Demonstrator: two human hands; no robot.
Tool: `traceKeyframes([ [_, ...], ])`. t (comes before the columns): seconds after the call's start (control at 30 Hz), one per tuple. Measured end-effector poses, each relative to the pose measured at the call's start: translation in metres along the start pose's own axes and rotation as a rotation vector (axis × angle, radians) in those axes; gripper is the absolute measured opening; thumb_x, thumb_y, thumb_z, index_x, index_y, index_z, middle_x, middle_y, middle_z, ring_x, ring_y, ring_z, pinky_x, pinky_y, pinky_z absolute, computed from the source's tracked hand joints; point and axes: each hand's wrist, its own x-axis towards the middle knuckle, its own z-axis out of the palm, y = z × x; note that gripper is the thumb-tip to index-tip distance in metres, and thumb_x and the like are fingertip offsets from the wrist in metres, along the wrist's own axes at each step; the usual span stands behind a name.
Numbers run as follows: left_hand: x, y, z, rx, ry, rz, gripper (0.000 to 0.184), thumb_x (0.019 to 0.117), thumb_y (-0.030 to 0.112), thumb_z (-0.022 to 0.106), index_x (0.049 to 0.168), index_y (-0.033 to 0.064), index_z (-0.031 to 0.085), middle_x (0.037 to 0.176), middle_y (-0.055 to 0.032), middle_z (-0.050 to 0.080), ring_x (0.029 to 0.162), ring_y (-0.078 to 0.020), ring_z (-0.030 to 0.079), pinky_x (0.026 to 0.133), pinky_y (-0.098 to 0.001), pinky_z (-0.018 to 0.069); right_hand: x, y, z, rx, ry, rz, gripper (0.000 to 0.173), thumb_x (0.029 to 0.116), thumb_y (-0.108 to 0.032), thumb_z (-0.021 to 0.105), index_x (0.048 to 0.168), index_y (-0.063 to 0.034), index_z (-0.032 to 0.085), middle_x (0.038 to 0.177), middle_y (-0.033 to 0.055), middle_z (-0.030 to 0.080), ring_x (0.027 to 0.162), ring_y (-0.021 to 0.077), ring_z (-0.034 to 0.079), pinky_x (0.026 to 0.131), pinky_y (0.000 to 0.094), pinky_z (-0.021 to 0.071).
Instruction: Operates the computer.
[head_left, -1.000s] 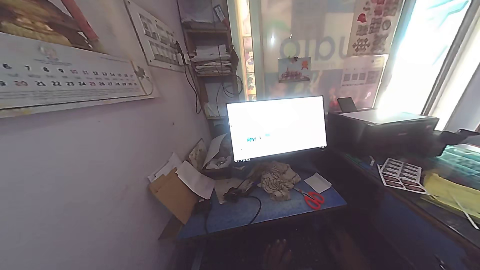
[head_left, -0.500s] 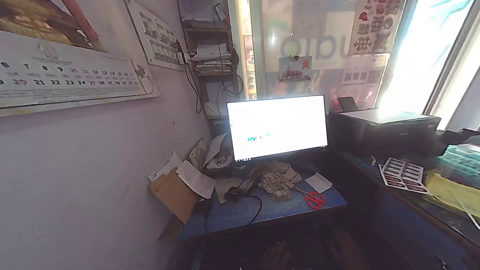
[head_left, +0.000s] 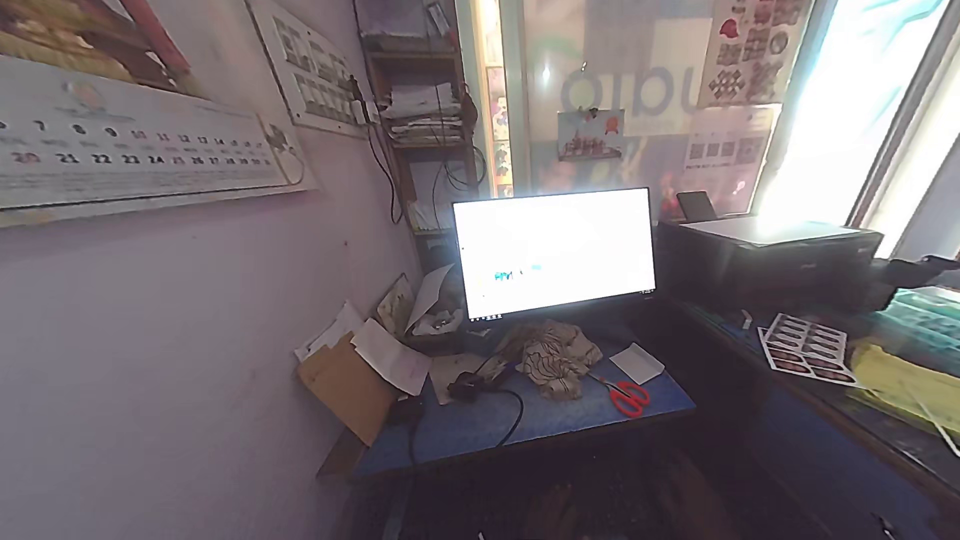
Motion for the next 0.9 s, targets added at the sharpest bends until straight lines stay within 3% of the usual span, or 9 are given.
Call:
traceKeyframes([
  [0.2, 0.0, 0.004, -0.001, 0.029, -0.005, -0.012, 0.052, 0.1082, 0.043, 0.042, 0.136, 0.0059, 0.065, 0.155, -0.0141, 0.051, 0.146, -0.0342, 0.044, 0.12, -0.0543, 0.034, 0.002, -0.016, -0.015, -0.008, -0.047, 0.039, 0.043, 0.1043, -0.03, 0.051, 0.144, -0.0159, 0.061, 0.153, 0.0161, 0.052, 0.143, 0.0355, 0.048, 0.119, 0.0499, 0.0389],
  [0.27, 0.0, 0.008, -0.005, 0.081, -0.04, -0.035, 0.055, 0.1091, 0.045, 0.036, 0.14, 0.0077, 0.062, 0.159, -0.0108, 0.046, 0.149, -0.0315, 0.042, 0.122, -0.0529, 0.0319, 0.005, -0.002, -0.001, -0.023, 0.028, -0.01, 0.044, 0.1036, -0.032, 0.049, 0.142, -0.0142, 0.062, 0.15, 0.0179, 0.054, 0.141, 0.0383, 0.049, 0.117, 0.0521, 0.0399],
  [0.37, 0.0, 0.014, -0.01, 0.082, -0.066, -0.062, 0.058, 0.1091, 0.046, 0.034, 0.144, 0.0064, 0.058, 0.162, -0.0114, 0.043, 0.151, -0.0322, 0.038, 0.123, -0.0539, 0.0296, 0.004, -0.005, -0.004, -0.029, 0.007, 0.01, 0.046, 0.1037, -0.033, 0.048, 0.142, -0.0092, 0.061, 0.15, 0.0232, 0.052, 0.142, 0.0416, 0.048, 0.117, 0.0543, 0.0392],
  [0.53, 0.0, 0.008, -0.004, 0.055, -0.044, -0.064, 0.059, 0.1082, 0.048, 0.037, 0.146, 0.0071, 0.055, 0.163, -0.0108, 0.04, 0.152, -0.0319, 0.036, 0.123, -0.0544, 0.0277, 0.005, -0.01, -0.01, -0.021, -0.027, 0.042, 0.047, 0.104, -0.033, 0.048, 0.142, -0.0079, 0.06, 0.151, 0.0223, 0.052, 0.143, 0.0408, 0.046, 0.118, 0.0531, 0.0379],
  [0.7, 0.0, -0.001, 0.005, 0.011, -0.034, -0.049, 0.059, 0.1075, 0.047, 0.042, 0.146, 0.0048, 0.055, 0.162, -0.0147, 0.041, 0.152, -0.0347, 0.035, 0.124, -0.054, 0.0261, 0.001, -0.009, -0.008, -0.015, 0.009, 0.072, 0.043, 0.1016, -0.029, 0.057, 0.138, -0.0075, 0.065, 0.15, 0.0228, 0.052, 0.14, 0.0388, 0.05, 0.116, 0.0523, 0.0419],
  [0.9, 0.0, 0.0, 0.003, 0.017, -0.049, -0.054, 0.06, 0.1077, 0.047, 0.041, 0.147, 0.0043, 0.054, 0.163, -0.0146, 0.04, 0.152, -0.0342, 0.034, 0.125, -0.053, 0.0258, 0.0, -0.009, -0.007, -0.013, 0.01, 0.079, 0.044, 0.1016, -0.029, 0.057, 0.139, -0.0081, 0.064, 0.151, 0.0217, 0.051, 0.141, 0.038, 0.05, 0.116, 0.0518, 0.042],
])
